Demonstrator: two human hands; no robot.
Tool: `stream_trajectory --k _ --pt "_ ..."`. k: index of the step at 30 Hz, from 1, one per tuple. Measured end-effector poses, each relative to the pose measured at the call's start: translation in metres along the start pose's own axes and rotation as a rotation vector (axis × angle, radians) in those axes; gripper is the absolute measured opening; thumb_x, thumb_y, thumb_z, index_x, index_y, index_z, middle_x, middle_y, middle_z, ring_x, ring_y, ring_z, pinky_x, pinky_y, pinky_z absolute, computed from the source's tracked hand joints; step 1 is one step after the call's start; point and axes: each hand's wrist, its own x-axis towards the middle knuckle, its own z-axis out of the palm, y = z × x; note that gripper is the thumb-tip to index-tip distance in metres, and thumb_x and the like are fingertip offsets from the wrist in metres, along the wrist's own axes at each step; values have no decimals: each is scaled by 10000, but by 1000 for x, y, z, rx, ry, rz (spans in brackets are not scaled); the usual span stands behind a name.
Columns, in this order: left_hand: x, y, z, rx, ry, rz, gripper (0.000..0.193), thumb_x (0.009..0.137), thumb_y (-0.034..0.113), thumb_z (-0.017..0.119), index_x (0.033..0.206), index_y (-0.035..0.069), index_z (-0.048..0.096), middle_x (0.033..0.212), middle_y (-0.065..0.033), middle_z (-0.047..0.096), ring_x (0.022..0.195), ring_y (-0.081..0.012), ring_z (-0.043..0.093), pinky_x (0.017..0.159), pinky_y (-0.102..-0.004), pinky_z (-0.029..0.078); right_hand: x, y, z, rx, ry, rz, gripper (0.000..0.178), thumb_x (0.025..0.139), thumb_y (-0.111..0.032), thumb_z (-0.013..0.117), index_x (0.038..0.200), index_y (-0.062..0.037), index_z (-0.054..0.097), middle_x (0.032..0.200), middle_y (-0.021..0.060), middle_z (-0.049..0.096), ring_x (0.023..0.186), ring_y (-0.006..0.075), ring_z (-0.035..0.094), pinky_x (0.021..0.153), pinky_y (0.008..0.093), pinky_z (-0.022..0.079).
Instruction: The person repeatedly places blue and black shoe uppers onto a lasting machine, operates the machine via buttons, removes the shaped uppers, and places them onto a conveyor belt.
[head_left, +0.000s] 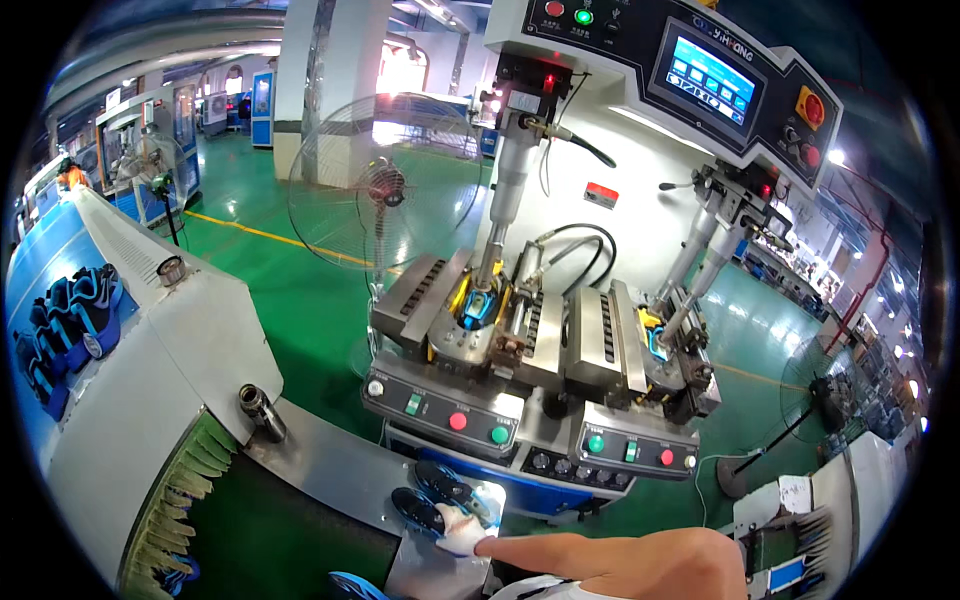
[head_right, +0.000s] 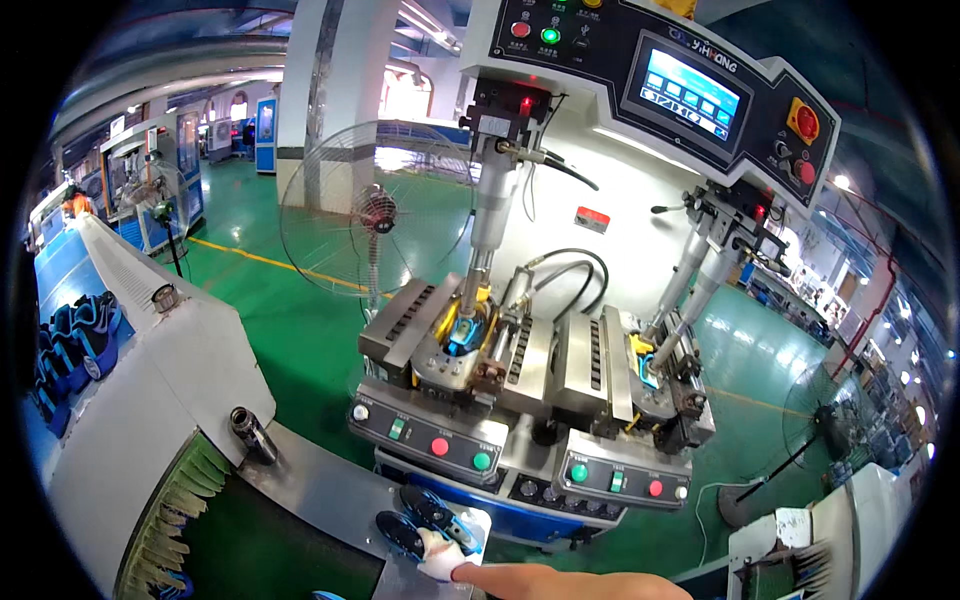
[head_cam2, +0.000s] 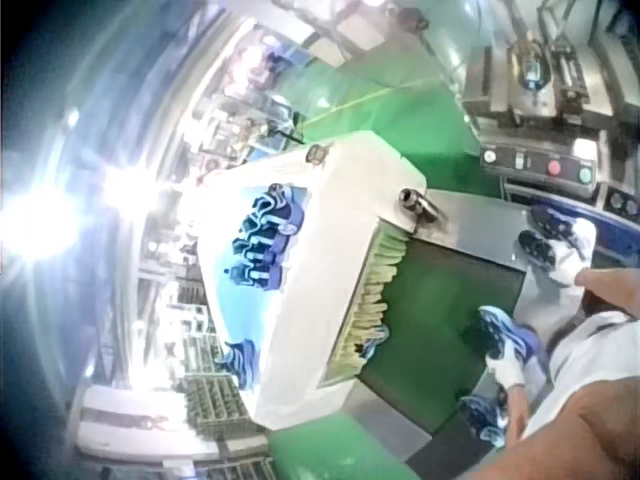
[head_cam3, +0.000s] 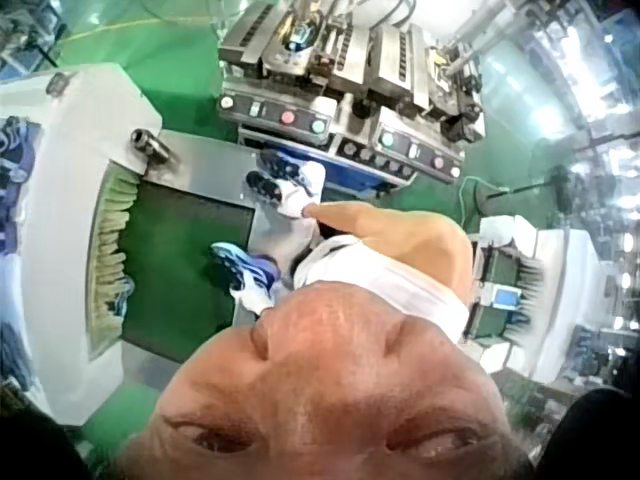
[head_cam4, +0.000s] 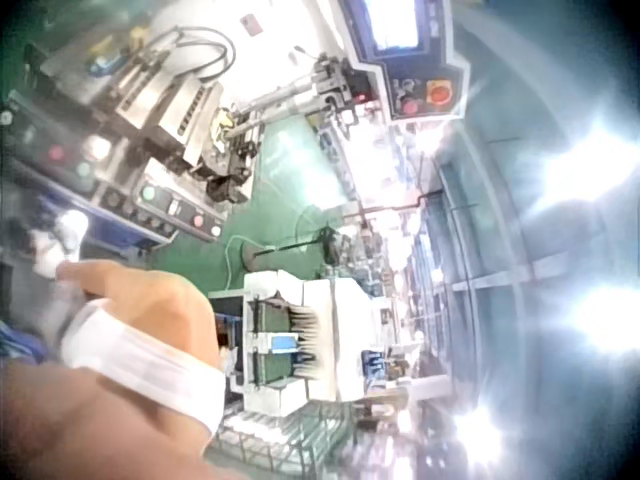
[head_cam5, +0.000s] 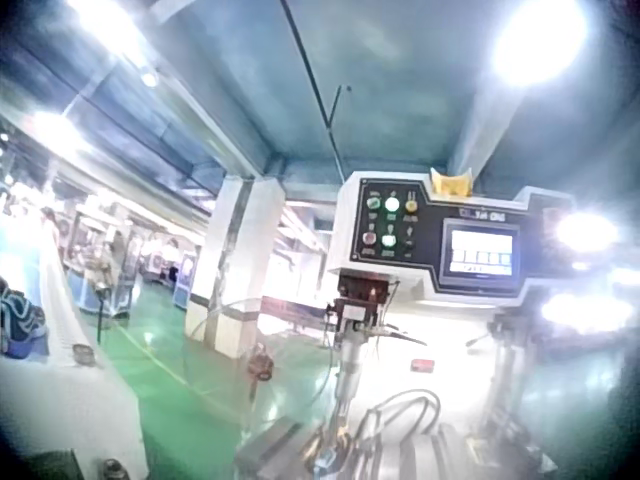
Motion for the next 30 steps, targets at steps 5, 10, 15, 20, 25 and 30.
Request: stream_trajectory --k 5,10,15,20,25,30 --pt "17 75 -59 -1 -18 18 793 810 459 847 1362 9 497 1225 -239 641 1071 -393 665 889 -481 570 9 -9 -30 47 -207 311 778 768 -481 755 1325 17 537 1224 248 650 1159 356 644 938 444 534" --pt "25 151 -84 -16 -96 187 805 797 445 860 1368 1 506 1263 -242 631 1084 -400 660 920 -484 563 -29 -20 -76 343 -140 348 995 714 -639 771 1393 34 493 1110 217 676 1016 318 670 877 391 525" --pt "-13 255 -55 -35 -471 454 721 804 270 863 1373 -7 518 1207 -200 663 1085 -315 661 939 -423 545 -118 -1 -156 848 -55 604 863 696 -443 884 1369 -33 533 911 69 665 659 143 597 559 282 465" --pt "-132 363 19 -204 -1028 707 591 826 177 821 1344 41 571 1165 -136 701 1037 -239 662 925 -380 536 -251 37 -210 1246 564 805 833 720 -243 902 1400 -27 474 995 75 682 661 118 585 517 266 457" --pt "-284 392 67 -17 -1451 1002 724 733 260 874 1313 -33 554 1204 -183 671 1124 -257 641 1017 -371 485 -397 109 -216 1217 1163 927 905 682 -295 900 1438 -19 486 1182 117 652 781 152 618 620 312 527" --pt "-448 392 93 119 -1846 1008 693 740 134 852 1333 -27 530 1173 -128 685 1074 -189 649 975 -352 507 -533 119 -236 1308 1723 1139 747 732 -157 853 1384 -6 521 1095 76 666 830 132 609 637 310 524"
